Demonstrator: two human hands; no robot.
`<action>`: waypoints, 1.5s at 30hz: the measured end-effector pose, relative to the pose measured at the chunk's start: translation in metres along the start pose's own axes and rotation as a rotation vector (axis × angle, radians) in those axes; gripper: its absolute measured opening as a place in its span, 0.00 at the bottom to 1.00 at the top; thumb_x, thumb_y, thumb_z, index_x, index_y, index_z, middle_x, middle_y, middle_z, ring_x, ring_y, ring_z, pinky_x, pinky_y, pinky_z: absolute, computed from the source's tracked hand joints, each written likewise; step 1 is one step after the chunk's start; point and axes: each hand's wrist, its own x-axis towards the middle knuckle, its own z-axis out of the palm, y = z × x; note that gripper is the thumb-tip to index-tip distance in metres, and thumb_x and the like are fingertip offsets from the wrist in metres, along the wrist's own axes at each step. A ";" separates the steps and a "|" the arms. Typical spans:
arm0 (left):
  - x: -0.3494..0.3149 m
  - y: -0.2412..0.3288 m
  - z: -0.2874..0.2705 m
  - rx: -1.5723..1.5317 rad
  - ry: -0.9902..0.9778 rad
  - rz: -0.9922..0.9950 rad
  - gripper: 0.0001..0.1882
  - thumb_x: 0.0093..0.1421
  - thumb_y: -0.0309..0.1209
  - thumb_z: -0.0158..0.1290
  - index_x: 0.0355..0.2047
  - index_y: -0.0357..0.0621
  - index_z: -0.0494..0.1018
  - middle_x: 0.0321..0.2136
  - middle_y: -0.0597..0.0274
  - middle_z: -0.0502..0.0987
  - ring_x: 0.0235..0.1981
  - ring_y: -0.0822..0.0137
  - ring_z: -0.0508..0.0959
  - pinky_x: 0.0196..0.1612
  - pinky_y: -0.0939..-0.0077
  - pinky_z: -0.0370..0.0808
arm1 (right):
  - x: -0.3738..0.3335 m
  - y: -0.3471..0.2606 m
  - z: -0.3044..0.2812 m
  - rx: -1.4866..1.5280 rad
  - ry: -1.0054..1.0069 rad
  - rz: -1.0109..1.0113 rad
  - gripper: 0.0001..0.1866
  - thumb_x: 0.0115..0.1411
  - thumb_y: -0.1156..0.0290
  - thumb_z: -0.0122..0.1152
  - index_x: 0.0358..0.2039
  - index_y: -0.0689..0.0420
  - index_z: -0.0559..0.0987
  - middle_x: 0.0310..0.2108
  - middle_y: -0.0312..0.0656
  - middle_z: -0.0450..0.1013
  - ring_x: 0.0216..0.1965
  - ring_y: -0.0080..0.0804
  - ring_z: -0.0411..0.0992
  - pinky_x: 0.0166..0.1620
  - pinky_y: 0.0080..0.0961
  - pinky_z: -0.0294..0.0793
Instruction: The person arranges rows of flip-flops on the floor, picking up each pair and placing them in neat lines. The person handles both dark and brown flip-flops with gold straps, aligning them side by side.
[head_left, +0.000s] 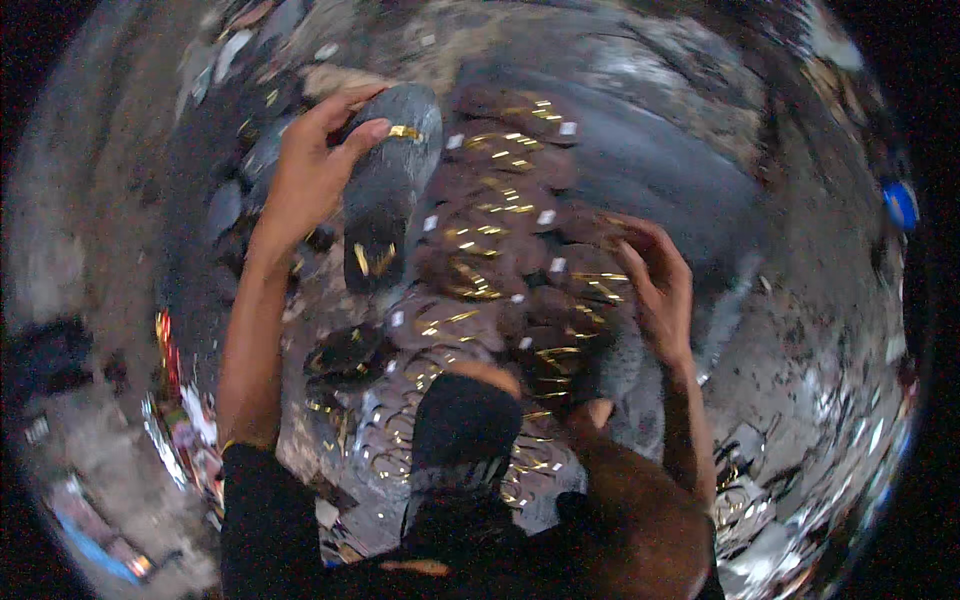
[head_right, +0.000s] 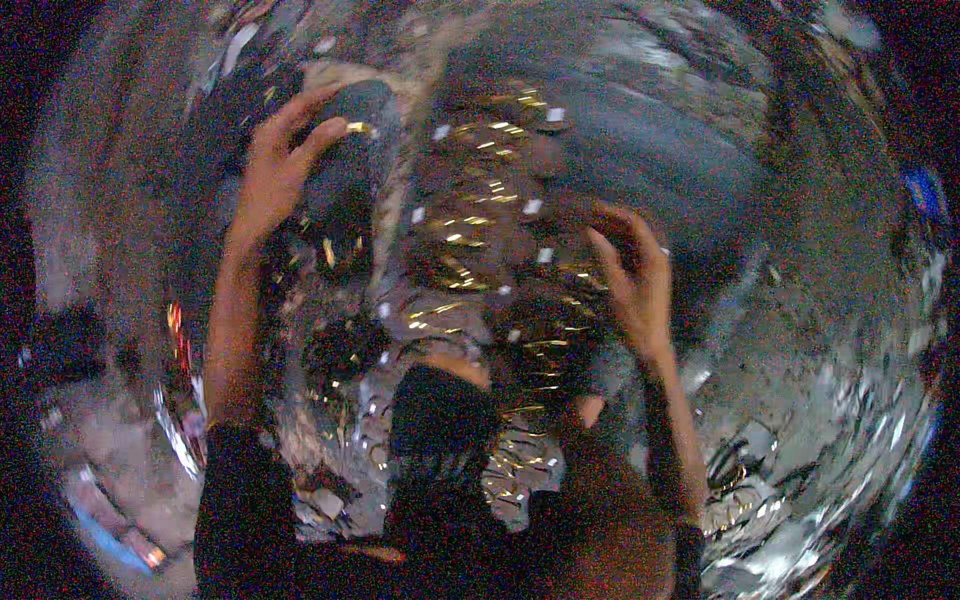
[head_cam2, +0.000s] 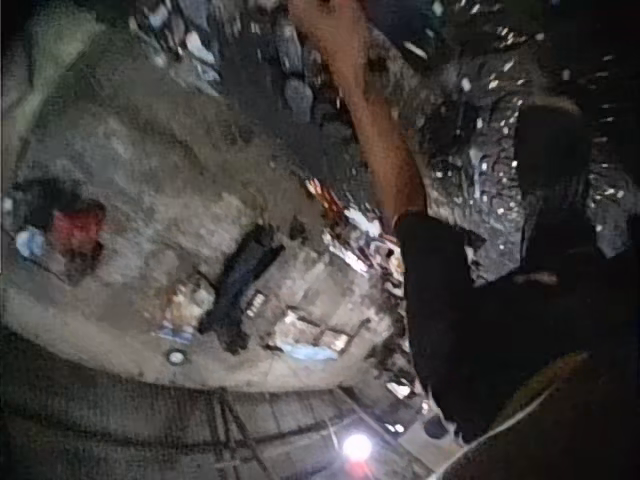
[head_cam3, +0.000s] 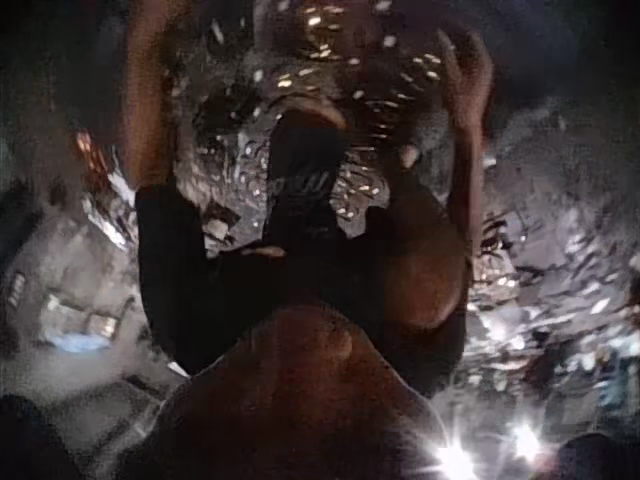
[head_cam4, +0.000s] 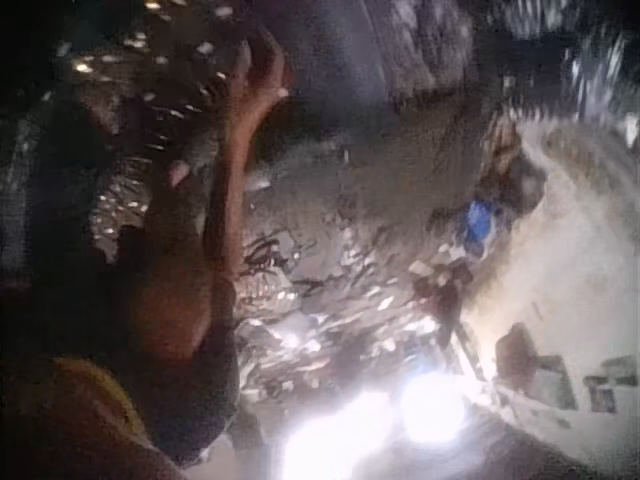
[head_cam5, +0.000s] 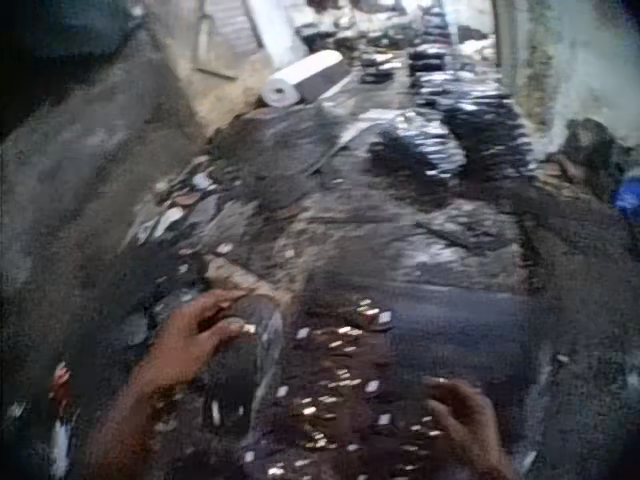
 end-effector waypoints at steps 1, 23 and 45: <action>0.016 0.028 0.017 -0.026 -0.030 0.019 0.21 0.66 0.34 0.59 0.58 0.39 0.75 0.51 0.59 0.81 0.51 0.67 0.78 0.57 0.70 0.72 | 0.020 -0.026 0.006 0.082 0.009 -0.025 0.16 0.69 0.70 0.62 0.55 0.61 0.77 0.50 0.43 0.78 0.51 0.30 0.76 0.56 0.28 0.75; 0.110 0.065 0.213 -0.382 -0.007 0.082 0.22 0.67 0.34 0.59 0.57 0.33 0.73 0.45 0.54 0.81 0.46 0.68 0.80 0.49 0.72 0.77 | 0.133 -0.013 -0.051 0.283 0.014 -0.105 0.29 0.75 0.50 0.48 0.65 0.58 0.70 0.51 0.42 0.75 0.52 0.26 0.71 0.54 0.27 0.72; 0.131 0.039 0.234 -0.854 0.062 -0.246 0.25 0.64 0.31 0.61 0.59 0.33 0.73 0.43 0.53 0.81 0.40 0.69 0.80 0.47 0.76 0.77 | 0.076 -0.015 -0.075 -0.914 -0.063 -0.960 0.27 0.58 0.64 0.62 0.59 0.54 0.78 0.63 0.45 0.71 0.67 0.47 0.67 0.70 0.48 0.63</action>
